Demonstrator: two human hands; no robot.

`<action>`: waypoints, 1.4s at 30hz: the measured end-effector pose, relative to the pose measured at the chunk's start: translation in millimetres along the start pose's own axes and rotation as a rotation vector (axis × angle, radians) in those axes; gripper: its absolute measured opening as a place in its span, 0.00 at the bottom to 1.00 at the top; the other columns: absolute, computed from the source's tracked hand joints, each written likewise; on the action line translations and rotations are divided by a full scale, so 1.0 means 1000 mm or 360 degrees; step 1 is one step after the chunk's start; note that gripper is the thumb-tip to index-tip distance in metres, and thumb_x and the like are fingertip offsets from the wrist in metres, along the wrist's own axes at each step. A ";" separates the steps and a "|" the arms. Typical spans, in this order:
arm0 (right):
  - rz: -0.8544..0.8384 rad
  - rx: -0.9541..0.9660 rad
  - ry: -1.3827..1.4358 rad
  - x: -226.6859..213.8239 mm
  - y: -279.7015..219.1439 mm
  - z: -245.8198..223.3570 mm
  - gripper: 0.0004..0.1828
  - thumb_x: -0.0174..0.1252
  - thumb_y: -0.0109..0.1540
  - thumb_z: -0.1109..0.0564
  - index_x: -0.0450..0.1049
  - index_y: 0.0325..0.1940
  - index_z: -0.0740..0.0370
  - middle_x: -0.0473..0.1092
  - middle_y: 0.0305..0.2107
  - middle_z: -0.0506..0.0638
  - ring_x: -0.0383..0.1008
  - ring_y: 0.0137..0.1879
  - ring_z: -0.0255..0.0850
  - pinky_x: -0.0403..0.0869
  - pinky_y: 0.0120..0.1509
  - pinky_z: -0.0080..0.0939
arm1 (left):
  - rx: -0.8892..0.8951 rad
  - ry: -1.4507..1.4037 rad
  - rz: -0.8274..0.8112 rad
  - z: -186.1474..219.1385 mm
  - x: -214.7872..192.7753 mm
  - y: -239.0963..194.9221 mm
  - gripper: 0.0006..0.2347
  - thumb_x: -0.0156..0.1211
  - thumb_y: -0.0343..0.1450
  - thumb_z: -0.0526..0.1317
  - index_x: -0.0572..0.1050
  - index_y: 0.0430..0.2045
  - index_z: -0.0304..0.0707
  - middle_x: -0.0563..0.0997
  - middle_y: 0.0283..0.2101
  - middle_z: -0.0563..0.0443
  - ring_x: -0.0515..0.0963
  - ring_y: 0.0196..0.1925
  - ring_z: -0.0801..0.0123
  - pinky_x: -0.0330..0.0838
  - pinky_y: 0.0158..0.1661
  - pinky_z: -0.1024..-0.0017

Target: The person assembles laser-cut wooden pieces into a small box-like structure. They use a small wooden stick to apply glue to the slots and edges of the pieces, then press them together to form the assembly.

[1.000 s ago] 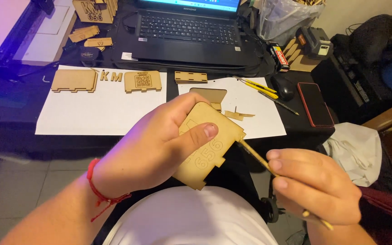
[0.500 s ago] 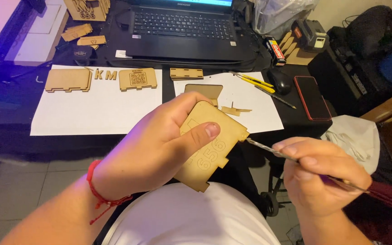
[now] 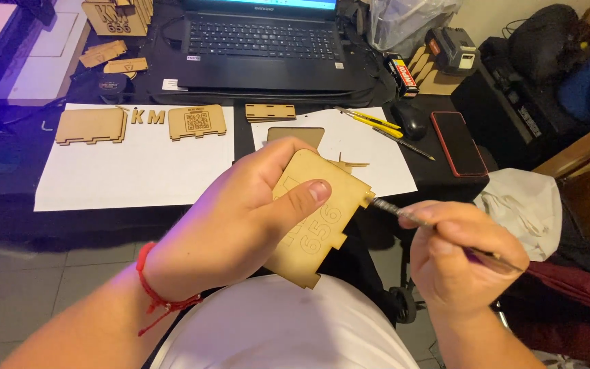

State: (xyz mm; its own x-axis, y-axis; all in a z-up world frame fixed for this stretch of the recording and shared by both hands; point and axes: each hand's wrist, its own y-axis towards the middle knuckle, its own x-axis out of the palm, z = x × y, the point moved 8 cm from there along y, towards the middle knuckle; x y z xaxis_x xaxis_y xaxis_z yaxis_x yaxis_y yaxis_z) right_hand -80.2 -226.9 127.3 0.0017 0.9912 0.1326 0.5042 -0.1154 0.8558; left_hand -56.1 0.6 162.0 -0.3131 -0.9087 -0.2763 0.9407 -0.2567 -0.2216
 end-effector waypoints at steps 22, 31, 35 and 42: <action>0.0222 -0.0066 -0.0107 -0.041 -0.004 0.000 0.09 0.56 0.67 0.56 0.64 0.50 0.53 0.67 0.37 0.62 0.73 0.38 0.50 0.78 0.46 0.41 | 0.0217 0.0143 0.0052 -0.006 0.002 0.013 0.26 0.46 0.66 0.54 0.67 0.60 0.48 0.82 0.43 0.61 0.81 0.39 0.76 0.71 0.41 0.75; 0.1020 0.0352 0.0187 -0.105 0.054 0.063 0.09 0.56 0.66 0.67 0.72 0.43 0.54 0.71 0.40 0.59 0.75 0.45 0.48 0.74 0.44 0.38 | 0.0125 0.0023 -0.0012 -0.004 0.008 0.012 0.18 0.48 0.67 0.49 0.73 0.49 0.50 0.82 0.36 0.62 0.81 0.33 0.77 0.73 0.35 0.76; 0.1278 0.0502 0.0403 -0.168 0.081 0.132 0.08 0.58 0.64 0.66 0.74 0.47 0.63 0.78 0.38 0.62 0.83 0.43 0.47 0.82 0.47 0.39 | 0.0065 0.0026 -0.0034 -0.009 0.009 0.013 0.26 0.48 0.65 0.52 0.68 0.59 0.50 0.83 0.35 0.60 0.83 0.31 0.74 0.73 0.30 0.74; 0.0753 0.0889 0.0811 -0.126 0.048 0.115 0.04 0.63 0.67 0.60 0.79 0.45 0.52 0.79 0.44 0.52 0.81 0.51 0.39 0.81 0.60 0.35 | -0.0061 0.0245 -0.0074 -0.007 0.008 0.016 0.10 0.48 0.68 0.50 0.72 0.34 0.48 0.80 0.35 0.60 0.77 0.34 0.74 0.66 0.38 0.74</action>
State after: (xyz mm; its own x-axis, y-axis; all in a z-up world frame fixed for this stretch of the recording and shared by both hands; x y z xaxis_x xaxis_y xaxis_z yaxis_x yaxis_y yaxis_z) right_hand 42.8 -350.4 94.5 -0.0006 0.6831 0.7304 0.8955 -0.3246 0.3044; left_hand -44.1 -8.4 149.8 -0.3752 -0.8341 -0.4044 0.9200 -0.2819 -0.2722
